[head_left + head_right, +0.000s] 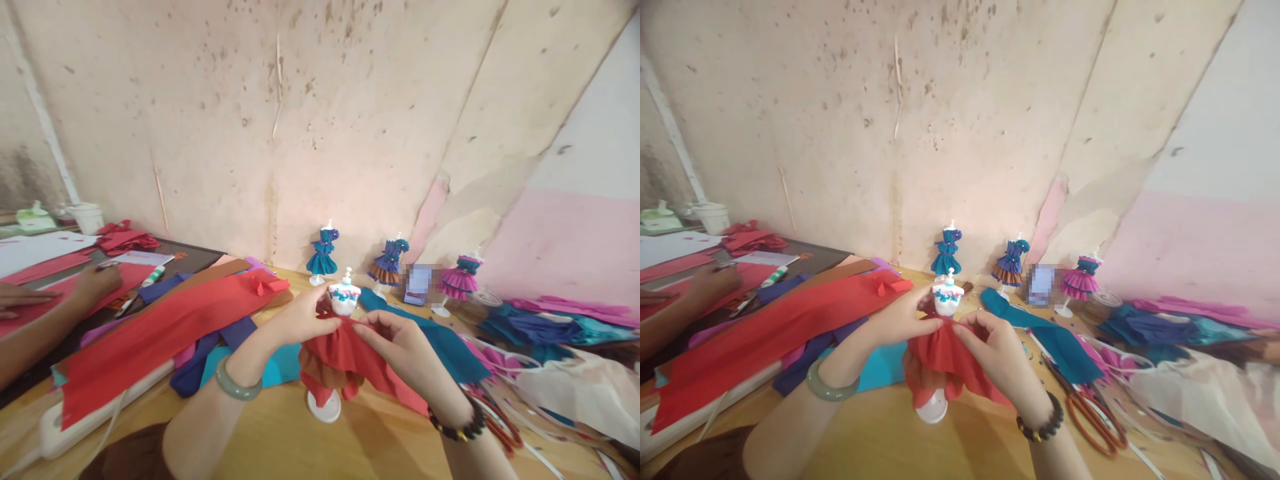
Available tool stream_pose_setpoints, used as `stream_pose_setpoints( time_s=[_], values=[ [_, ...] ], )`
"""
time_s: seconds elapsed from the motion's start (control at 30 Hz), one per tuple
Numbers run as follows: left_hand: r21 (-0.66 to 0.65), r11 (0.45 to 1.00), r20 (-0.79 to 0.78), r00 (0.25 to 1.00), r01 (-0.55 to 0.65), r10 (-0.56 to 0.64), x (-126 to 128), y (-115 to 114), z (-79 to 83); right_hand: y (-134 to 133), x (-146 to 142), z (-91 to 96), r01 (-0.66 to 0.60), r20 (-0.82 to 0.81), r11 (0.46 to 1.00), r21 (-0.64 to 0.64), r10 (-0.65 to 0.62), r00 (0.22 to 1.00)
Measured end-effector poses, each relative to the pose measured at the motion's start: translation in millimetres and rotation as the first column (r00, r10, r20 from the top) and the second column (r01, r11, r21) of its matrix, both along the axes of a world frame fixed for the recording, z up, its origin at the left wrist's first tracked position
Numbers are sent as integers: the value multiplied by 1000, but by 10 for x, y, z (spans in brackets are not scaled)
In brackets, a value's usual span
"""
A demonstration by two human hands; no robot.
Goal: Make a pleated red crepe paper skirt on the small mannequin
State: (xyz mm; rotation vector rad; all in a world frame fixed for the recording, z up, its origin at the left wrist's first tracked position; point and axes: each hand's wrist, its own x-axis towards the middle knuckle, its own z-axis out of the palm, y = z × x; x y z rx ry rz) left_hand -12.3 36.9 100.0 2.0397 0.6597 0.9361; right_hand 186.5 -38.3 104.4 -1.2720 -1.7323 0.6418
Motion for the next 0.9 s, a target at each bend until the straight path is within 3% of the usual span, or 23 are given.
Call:
stream_pose_setpoints(
  time_s=[0.33, 0.6, 0.9],
  values=[
    [-32, 999, 15, 999, 29, -28, 17, -34, 23, -78, -102, -21, 32, 165, 976, 217, -69, 984],
    [-45, 998, 24, 999, 50, -49, 13, -11, 28, -83, -116, -19, 153, 173, 982, 106, -170, 970],
    [-28, 998, 18, 998, 61, -61, 12, -25, 9, -95, -205, -2, 56, 98, 985, 166, -73, 992]
  ],
)
